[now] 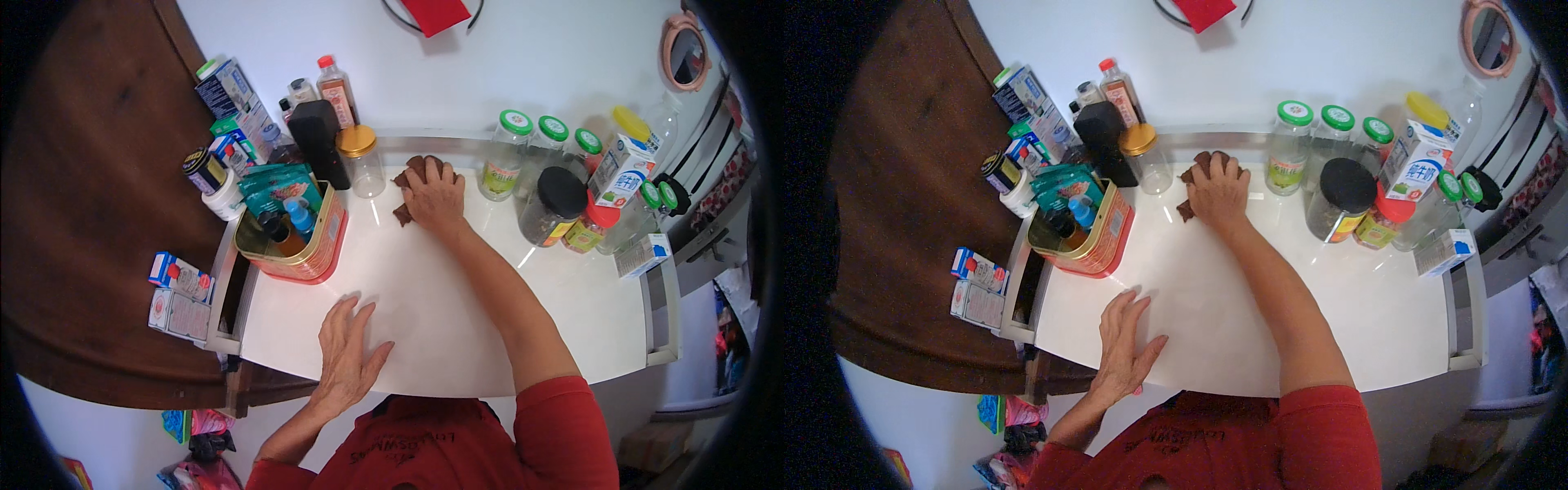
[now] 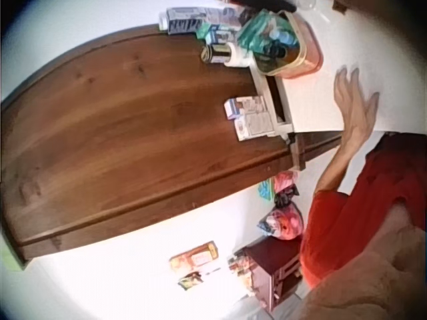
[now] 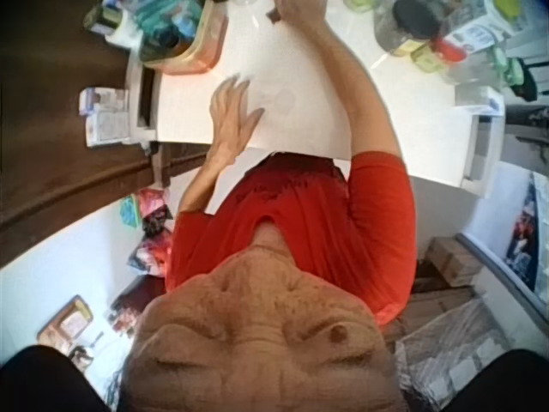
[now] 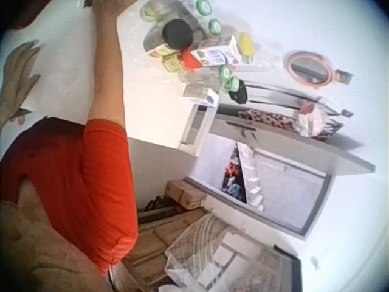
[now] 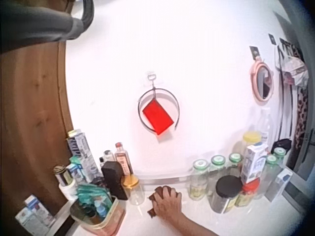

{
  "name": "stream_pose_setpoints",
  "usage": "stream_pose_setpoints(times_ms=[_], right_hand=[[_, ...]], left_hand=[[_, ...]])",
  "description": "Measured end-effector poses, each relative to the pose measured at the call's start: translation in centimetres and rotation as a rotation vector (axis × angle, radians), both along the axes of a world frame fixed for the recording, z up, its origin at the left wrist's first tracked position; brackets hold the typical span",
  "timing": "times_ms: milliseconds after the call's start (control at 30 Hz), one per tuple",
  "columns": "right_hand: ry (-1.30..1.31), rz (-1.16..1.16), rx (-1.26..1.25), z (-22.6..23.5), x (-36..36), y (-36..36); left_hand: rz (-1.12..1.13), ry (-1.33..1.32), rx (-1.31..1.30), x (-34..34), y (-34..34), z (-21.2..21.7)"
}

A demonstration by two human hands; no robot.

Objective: The person wipes a white countertop with a brown cloth, moving various items aside to clean underneath them. The person handles a black rectangular device, a tin container, and several glass jars, wiping each item individually before placing them back on the surface.

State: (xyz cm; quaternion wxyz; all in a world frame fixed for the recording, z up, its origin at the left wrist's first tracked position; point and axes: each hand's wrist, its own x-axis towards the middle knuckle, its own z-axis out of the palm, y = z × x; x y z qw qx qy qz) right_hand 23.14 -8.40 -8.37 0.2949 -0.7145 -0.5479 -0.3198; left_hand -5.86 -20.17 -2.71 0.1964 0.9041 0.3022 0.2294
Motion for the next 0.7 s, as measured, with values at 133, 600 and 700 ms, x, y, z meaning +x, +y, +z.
stream_pose_setpoints(times_ms=[133,600,700], right_hand=[[0.008,-0.030,-0.198,0.4,-1.0,-1.4],[0.037,0.629,-0.525,4.9,-11.0,-19.2],[-0.010,0.383,-0.529,4.0,-7.8,-18.9]], left_hand=[[0.090,-0.165,-0.029,-0.6,-0.1,-1.3],[0.104,-0.303,-0.053,-1.0,0.0,-2.0],[0.104,-0.268,-0.058,-0.8,-0.1,-2.0]])
